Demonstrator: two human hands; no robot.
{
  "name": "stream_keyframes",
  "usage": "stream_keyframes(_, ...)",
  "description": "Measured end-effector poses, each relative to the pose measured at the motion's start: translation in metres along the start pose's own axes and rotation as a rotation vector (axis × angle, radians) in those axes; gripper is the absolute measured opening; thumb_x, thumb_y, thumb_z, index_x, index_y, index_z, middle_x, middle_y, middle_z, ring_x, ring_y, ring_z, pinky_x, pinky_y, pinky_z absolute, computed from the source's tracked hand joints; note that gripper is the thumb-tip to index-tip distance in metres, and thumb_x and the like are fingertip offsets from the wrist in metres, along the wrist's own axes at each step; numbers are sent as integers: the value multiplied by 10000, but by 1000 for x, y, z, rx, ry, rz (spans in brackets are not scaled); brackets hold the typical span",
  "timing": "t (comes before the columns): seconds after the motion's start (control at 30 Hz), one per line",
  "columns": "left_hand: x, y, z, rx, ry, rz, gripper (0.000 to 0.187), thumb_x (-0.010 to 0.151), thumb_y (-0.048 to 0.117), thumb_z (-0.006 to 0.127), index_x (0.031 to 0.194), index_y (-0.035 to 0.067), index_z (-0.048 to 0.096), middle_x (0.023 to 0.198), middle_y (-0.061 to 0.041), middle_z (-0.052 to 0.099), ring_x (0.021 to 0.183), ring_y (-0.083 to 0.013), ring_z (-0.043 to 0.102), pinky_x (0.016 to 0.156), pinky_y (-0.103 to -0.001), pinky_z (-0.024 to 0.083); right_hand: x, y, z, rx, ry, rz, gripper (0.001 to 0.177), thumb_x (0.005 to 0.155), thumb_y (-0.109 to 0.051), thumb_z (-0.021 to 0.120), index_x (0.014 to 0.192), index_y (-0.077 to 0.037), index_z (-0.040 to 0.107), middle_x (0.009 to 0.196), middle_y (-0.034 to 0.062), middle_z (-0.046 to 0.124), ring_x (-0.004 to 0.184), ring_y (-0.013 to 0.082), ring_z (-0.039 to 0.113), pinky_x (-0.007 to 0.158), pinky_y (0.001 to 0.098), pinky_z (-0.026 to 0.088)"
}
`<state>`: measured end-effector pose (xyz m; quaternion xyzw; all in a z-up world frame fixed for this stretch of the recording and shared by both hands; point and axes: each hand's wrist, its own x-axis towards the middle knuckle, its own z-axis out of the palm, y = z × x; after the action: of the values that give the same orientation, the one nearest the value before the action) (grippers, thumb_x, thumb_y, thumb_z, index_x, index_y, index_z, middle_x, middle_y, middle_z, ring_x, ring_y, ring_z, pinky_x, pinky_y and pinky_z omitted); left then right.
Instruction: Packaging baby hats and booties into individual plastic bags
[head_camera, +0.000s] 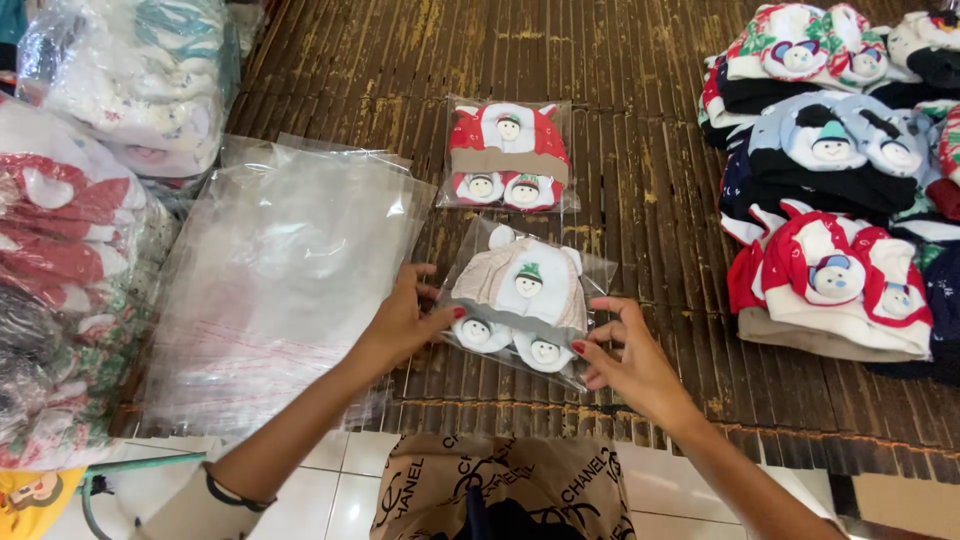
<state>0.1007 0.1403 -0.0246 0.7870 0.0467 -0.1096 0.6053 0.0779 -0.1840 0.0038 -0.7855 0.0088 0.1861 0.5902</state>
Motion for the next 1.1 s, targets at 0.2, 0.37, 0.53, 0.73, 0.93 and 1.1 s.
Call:
stream_keyframes(0.2, 28, -15, 6, -326, -53, -104, 1057, 671, 74, 937, 1512, 59, 296, 1337, -285, 452, 917, -300, 635, 692, -421, 619, 2, -2, 5, 159, 71, -24, 586, 919, -5, 645, 1436, 48, 374, 1004, 264, 575, 797, 376, 690, 752, 513, 663)
stream_keyframes(0.37, -3, 60, 14, -220, -210, -33, 923, 686, -121, 715, 1496, 149, 362, 1417, -179, 448, 1084, -318, 561, 872, -393, 617, -14, 6, -12, 177, 177, -195, 448, 827, 105, 642, 1251, -14, 559, 941, 155, 649, 865, 287, 714, 739, 394, 667)
stream_keyframes(0.53, 32, 88, 9, 127, 28, 627, 706, 756, 20, 857, 1388, 15, 542, 1254, -233, 603, 1228, -413, 586, 1051, -525, 459, 16, -57, -19, -40, 408, -338, 383, 880, 21, 696, 1257, -25, 638, 965, 137, 639, 963, 246, 691, 920, 437, 594)
stream_keyframes(0.73, 153, 92, -10, 204, 308, 687, 715, 756, 22, 871, 1404, 63, 571, 1133, -250, 583, 1078, -453, 610, 948, -536, 485, 184, -70, -39, -139, 437, -665, 290, 957, 68, 650, 1232, -18, 618, 1076, 226, 658, 1011, 379, 712, 904, 519, 568)
stream_keyframes(0.93, 284, -22, -26, 315, 367, 544, 627, 573, 195, 913, 1178, 283, 772, 1226, -98, 519, 1219, -304, 559, 1076, -372, 426, 288, -11, -31, 22, 448, -415, 322, 766, 13, 732, 1065, -107, 749, 798, 108, 705, 689, 187, 689, 565, 296, 600)
stream_keyframes(1.1, 268, -14, -25, 372, 330, 396, 588, 613, 198, 882, 1184, 286, 777, 1321, -117, 473, 1278, -336, 552, 1074, -371, 433, 265, -22, -30, -29, 362, -525, 335, 868, -39, 733, 1192, -125, 731, 1081, 195, 697, 927, 292, 743, 747, 423, 599)
